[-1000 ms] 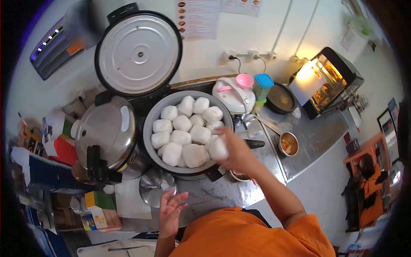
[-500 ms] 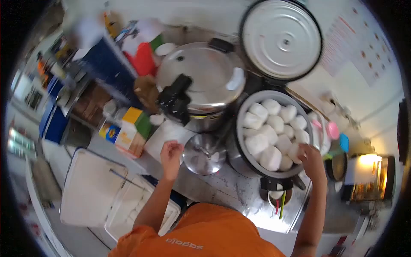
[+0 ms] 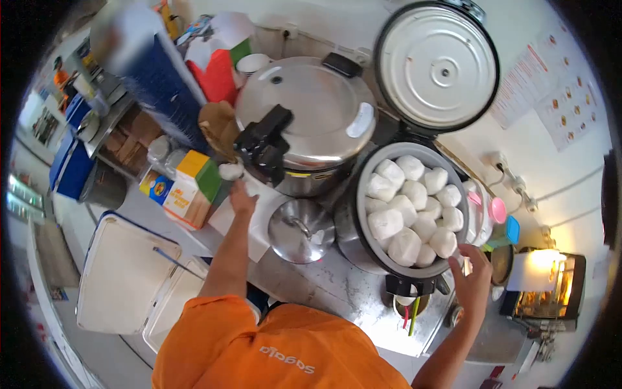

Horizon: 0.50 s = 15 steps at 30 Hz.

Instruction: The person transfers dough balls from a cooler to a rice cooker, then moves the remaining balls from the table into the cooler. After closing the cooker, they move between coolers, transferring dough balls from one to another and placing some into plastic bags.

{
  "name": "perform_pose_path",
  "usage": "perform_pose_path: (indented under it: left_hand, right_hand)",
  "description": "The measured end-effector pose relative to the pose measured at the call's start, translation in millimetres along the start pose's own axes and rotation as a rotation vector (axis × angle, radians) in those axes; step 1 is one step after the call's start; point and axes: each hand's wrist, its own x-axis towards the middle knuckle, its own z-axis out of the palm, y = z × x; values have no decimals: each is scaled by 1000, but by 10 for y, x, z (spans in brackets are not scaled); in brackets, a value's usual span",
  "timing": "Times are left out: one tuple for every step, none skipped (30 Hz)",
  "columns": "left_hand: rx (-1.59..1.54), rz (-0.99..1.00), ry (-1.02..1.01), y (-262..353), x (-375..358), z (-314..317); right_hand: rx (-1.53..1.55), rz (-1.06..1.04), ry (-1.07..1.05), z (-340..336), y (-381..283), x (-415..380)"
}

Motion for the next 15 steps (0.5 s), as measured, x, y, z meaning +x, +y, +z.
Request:
perform_pose_path:
  left_hand:
    - [-294,-35,62,-13,-68,-99]
    - [-400,-268,133,-45,-152,-13]
    - [-477,-296,282,35,-313,-115]
    - [-667,-323,224,235,-477,-453]
    - [-853,-356,161,547,-689,-958]
    - [-1056,-300,10,828,-914,-1380]
    - [-1249,-243,-148,1095,-1131,-1775]
    - [-1262,-84,-274,1339,-1325,-2134]
    - [-1270,75,-394,1588,-1473,-2470]
    - [-1236,180,-530,1845,-1560,-2794]
    - [-1328,357,-585,2026,-1625,-2874]
    - [-1330,353,-584,2235,-1609,-3029]
    - [-1224,608,-480,2445,-1516,-3214]
    - [-1099,853,-367,2543,-1426,-3313]
    - [-1098,849,-355,2544,-1365,-3320]
  right_hand:
    - [12,-63,28,15,51,-77]
    - [22,-38,28,-6,-37,-152]
    - [81,-38,6,-14,-119,-228]
    - [141,-38,-14,1,-195,-317]
    - [240,-63,-70,40,-267,-397]
    - [340,-92,-130,95,-348,-470]
    - [544,-15,-203,238,-421,-555]
    - [749,62,-279,424,-514,-627]
    - [923,97,-293,590,-722,-643]
    - [1097,130,-307,729,-892,-619]
    - [1094,133,-310,858,-923,-567]
    - [1155,109,-431,1004,-927,-489]
    - [1217,80,-551,1085,-947,-399]
    - [1215,72,-554,1082,-955,-297]
    - [1157,115,-560,1050,-929,-174]
